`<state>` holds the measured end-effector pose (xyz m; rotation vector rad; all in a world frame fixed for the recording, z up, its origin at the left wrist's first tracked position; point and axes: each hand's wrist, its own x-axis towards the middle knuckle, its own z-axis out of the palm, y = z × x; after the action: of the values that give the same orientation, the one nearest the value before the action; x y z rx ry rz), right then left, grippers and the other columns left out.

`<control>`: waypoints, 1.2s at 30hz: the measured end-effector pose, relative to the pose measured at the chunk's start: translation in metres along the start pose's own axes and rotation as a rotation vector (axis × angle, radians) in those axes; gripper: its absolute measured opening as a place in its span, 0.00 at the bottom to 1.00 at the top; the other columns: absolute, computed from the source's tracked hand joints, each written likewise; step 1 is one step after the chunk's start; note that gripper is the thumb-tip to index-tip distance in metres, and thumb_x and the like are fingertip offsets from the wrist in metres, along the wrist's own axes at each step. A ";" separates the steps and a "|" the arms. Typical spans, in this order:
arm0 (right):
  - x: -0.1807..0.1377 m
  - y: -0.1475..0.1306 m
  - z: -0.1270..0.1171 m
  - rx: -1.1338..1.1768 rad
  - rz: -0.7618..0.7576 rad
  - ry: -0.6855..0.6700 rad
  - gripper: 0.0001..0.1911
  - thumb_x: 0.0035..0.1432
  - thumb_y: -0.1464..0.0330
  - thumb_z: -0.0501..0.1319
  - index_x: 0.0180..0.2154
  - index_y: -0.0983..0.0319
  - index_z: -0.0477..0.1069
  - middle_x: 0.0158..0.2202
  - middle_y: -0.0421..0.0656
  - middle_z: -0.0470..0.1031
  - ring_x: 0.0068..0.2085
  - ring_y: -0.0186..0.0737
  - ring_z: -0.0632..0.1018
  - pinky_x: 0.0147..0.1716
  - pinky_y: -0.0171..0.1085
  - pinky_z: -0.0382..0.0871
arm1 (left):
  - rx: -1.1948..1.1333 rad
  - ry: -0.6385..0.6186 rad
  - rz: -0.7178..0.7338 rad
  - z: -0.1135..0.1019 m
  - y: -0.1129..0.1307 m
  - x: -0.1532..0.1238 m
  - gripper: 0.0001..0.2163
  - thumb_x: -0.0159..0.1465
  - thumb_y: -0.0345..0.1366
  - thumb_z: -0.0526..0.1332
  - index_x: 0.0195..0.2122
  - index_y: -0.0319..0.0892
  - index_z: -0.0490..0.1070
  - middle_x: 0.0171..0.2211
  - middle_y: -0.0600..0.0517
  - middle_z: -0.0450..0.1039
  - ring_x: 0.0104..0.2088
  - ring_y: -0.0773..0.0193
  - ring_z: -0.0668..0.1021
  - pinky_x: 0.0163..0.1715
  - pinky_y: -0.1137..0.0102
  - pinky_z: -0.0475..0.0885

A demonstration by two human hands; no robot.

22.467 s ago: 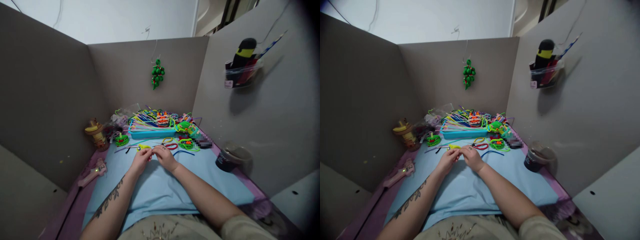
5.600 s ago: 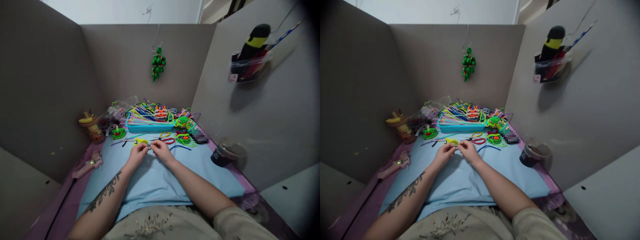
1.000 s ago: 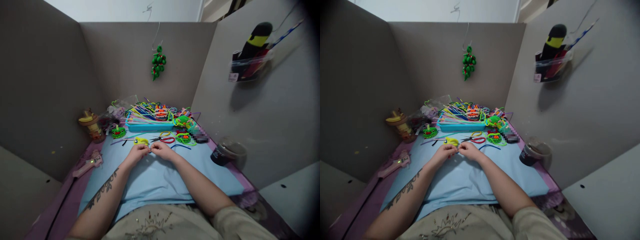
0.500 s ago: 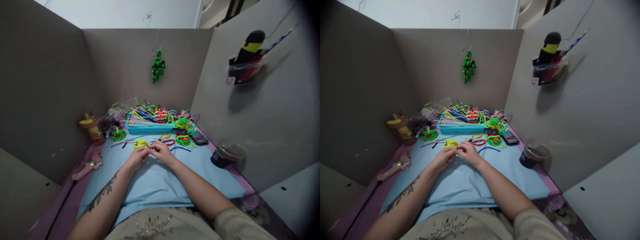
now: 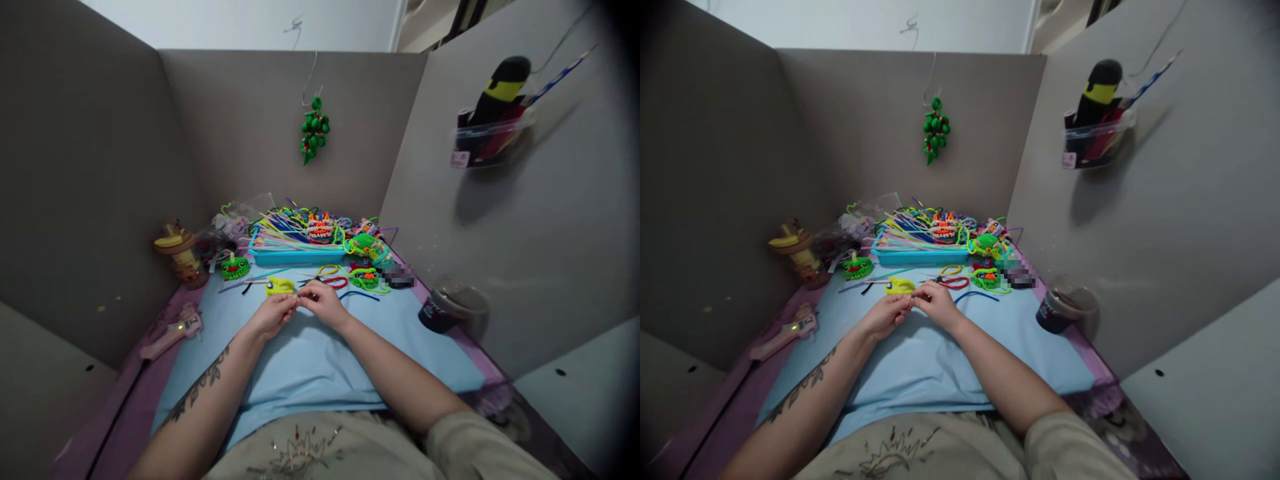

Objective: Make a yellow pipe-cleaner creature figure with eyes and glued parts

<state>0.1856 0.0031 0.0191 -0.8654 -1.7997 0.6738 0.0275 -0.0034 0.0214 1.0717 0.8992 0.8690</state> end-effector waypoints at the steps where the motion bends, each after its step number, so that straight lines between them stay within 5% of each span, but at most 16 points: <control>1: 0.000 0.000 0.000 0.002 -0.004 0.009 0.04 0.51 0.68 0.62 0.30 0.61 0.75 0.28 0.42 0.71 0.29 0.34 0.71 0.28 0.33 0.64 | -0.002 0.001 0.003 0.000 0.000 0.000 0.16 0.47 0.46 0.66 0.23 0.36 0.66 0.18 0.59 0.57 0.16 0.78 0.58 0.15 0.79 0.50; 17: 0.001 -0.002 0.001 0.063 0.036 0.091 0.09 0.51 0.66 0.61 0.35 0.61 0.74 0.33 0.44 0.71 0.35 0.37 0.72 0.27 0.32 0.66 | -0.154 0.155 0.080 -0.002 0.000 0.008 0.14 0.45 0.41 0.68 0.25 0.37 0.69 0.19 0.57 0.63 0.18 0.77 0.63 0.16 0.79 0.55; 21: 0.001 0.001 0.004 0.109 0.112 0.124 0.08 0.50 0.64 0.61 0.26 0.63 0.71 0.25 0.40 0.69 0.29 0.34 0.70 0.27 0.32 0.64 | -0.138 0.178 0.074 -0.002 -0.001 0.007 0.14 0.43 0.41 0.69 0.23 0.37 0.69 0.19 0.57 0.64 0.19 0.76 0.63 0.17 0.79 0.55; 27: 0.002 0.005 0.011 0.461 0.428 0.022 0.13 0.46 0.60 0.62 0.23 0.63 0.65 0.15 0.31 0.57 0.15 0.26 0.57 0.14 0.29 0.49 | -0.002 0.168 0.129 0.000 0.001 0.002 0.13 0.44 0.41 0.69 0.21 0.37 0.69 0.18 0.57 0.63 0.18 0.75 0.63 0.17 0.77 0.54; 32: 0.005 0.006 0.008 0.516 0.446 0.059 0.13 0.45 0.60 0.63 0.23 0.63 0.64 0.15 0.31 0.56 0.15 0.25 0.56 0.13 0.28 0.48 | 0.003 0.135 0.099 -0.001 0.004 0.001 0.17 0.47 0.45 0.67 0.30 0.36 0.73 0.24 0.53 0.68 0.24 0.72 0.68 0.20 0.78 0.58; 36: 0.005 0.007 0.007 0.477 0.431 0.022 0.13 0.46 0.60 0.62 0.23 0.63 0.64 0.14 0.31 0.56 0.15 0.25 0.56 0.14 0.28 0.47 | 0.090 0.169 0.149 -0.004 0.001 0.002 0.15 0.47 0.45 0.67 0.26 0.37 0.71 0.21 0.55 0.66 0.22 0.73 0.66 0.20 0.78 0.57</control>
<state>0.1794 0.0110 0.0137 -0.9261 -1.3487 1.3007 0.0250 0.0002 0.0214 1.1669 1.0160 1.0636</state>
